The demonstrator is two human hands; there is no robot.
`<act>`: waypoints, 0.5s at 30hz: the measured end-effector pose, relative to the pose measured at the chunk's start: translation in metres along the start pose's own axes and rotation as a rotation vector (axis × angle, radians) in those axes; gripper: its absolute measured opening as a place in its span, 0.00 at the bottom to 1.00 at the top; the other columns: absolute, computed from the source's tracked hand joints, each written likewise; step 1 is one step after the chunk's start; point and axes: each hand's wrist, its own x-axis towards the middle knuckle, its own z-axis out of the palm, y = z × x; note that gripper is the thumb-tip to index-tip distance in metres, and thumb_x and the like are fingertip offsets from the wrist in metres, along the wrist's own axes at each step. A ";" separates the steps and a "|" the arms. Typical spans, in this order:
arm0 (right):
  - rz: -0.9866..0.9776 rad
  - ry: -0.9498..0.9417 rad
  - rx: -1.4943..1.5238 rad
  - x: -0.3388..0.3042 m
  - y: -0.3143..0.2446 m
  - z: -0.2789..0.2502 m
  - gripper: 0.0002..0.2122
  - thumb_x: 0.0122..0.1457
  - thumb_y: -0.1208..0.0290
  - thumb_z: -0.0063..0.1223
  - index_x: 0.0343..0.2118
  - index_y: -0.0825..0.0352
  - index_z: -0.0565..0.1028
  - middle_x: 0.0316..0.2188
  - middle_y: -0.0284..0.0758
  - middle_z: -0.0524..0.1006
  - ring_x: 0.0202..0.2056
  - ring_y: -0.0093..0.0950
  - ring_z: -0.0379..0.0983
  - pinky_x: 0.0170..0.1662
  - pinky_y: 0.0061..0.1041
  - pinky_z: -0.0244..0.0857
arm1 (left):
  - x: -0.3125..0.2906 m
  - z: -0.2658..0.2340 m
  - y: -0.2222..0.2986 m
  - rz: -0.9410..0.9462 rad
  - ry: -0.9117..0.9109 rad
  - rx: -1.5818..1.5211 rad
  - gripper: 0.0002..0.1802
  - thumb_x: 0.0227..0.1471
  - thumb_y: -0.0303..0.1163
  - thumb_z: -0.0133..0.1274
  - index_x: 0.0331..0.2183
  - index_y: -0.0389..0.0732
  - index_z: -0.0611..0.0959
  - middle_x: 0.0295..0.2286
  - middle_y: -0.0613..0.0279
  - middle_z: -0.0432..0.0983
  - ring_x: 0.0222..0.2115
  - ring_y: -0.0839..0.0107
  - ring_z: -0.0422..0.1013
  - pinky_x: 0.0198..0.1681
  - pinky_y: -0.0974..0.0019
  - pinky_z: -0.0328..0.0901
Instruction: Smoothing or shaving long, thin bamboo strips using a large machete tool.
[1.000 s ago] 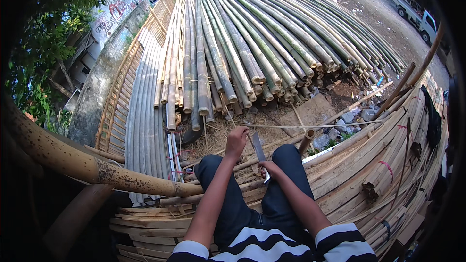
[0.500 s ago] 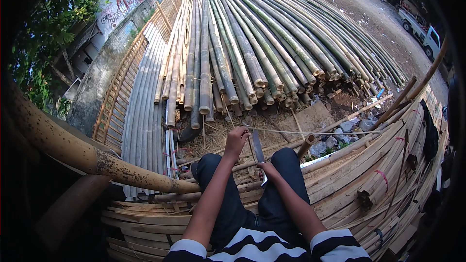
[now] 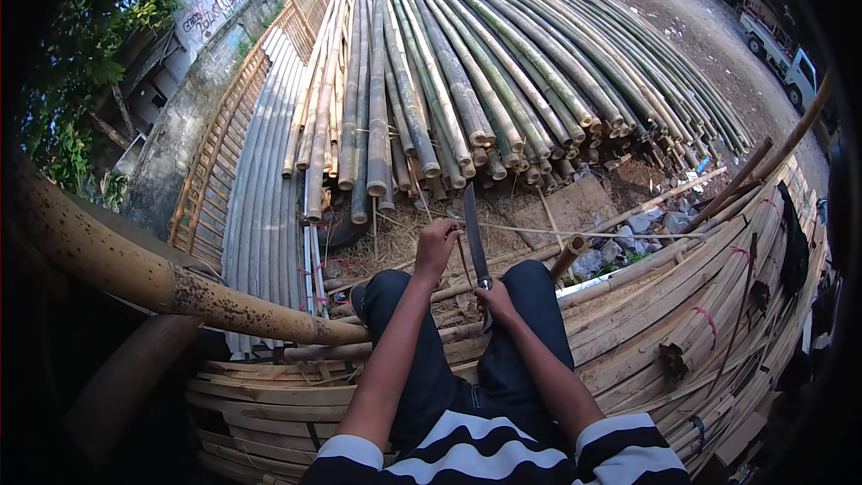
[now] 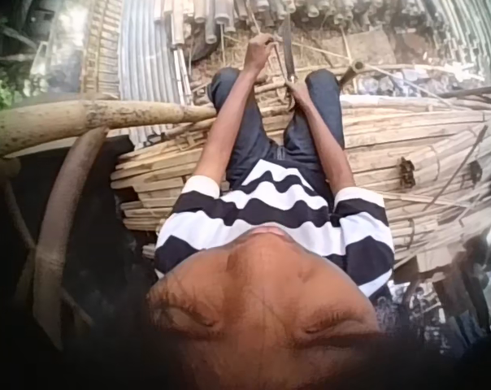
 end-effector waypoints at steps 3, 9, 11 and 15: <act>0.011 -0.087 0.118 0.002 -0.007 -0.001 0.10 0.49 0.75 0.51 0.29 0.63 0.60 0.15 0.30 0.64 0.13 0.22 0.62 0.15 0.23 0.60 | 0.004 -0.001 0.002 -0.016 -0.014 -0.050 0.07 0.42 0.23 0.58 0.27 0.32 0.78 0.23 0.54 0.74 0.24 0.64 0.73 0.29 0.65 0.66; 0.008 -0.051 -0.087 0.002 -0.007 0.001 0.11 0.48 0.76 0.53 0.30 0.64 0.61 0.15 0.28 0.63 0.13 0.19 0.60 0.14 0.20 0.55 | 0.006 -0.005 -0.010 0.009 -0.046 -0.132 0.05 0.43 0.21 0.56 0.27 0.30 0.78 0.21 0.54 0.74 0.22 0.66 0.73 0.26 0.66 0.66; 0.026 -0.077 -0.058 -0.001 -0.009 0.000 0.11 0.48 0.76 0.53 0.31 0.64 0.62 0.14 0.28 0.63 0.13 0.19 0.60 0.14 0.20 0.56 | 0.005 -0.011 -0.003 -0.011 -0.109 -0.109 0.05 0.43 0.21 0.55 0.27 0.30 0.79 0.22 0.53 0.75 0.23 0.66 0.74 0.27 0.66 0.66; 0.009 -0.156 0.061 -0.014 -0.021 0.003 0.08 0.49 0.78 0.50 0.27 0.63 0.61 0.12 0.29 0.62 0.10 0.20 0.58 0.12 0.23 0.54 | -0.003 -0.017 0.001 0.123 -0.189 -0.036 0.05 0.44 0.21 0.54 0.28 0.32 0.76 0.24 0.51 0.74 0.28 0.55 0.73 0.31 0.59 0.66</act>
